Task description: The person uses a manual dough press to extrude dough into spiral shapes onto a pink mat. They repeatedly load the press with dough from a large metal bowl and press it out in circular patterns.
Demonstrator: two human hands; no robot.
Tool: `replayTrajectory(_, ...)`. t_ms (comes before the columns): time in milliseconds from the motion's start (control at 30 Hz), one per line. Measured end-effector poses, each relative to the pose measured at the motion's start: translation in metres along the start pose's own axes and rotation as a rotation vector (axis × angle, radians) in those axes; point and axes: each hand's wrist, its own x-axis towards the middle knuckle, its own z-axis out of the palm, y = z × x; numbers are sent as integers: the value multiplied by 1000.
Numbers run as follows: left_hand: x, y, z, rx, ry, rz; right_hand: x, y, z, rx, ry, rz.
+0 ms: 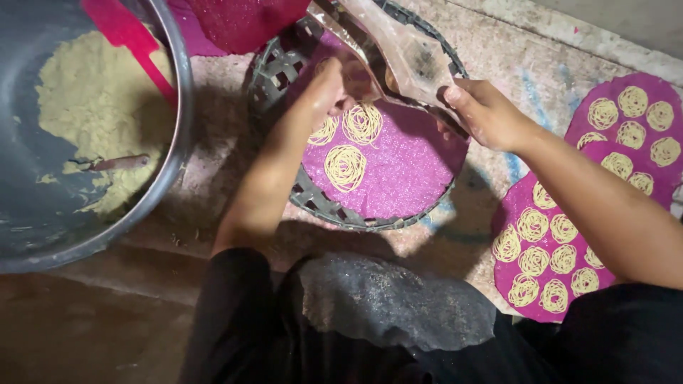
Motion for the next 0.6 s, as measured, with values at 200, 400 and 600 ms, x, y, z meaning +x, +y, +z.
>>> replayTrajectory(200, -63, -32, -2, 864, 171, 619, 5, 31, -3, 99, 58, -40)
replayTrajectory(400, -95, -7, 3, 862, 109, 967, -18, 37, -19, 22, 34, -98)
replayTrajectory(600, -26, 68, 13, -943, -606, 576, -3, 14, -24, 167, -238, 135)
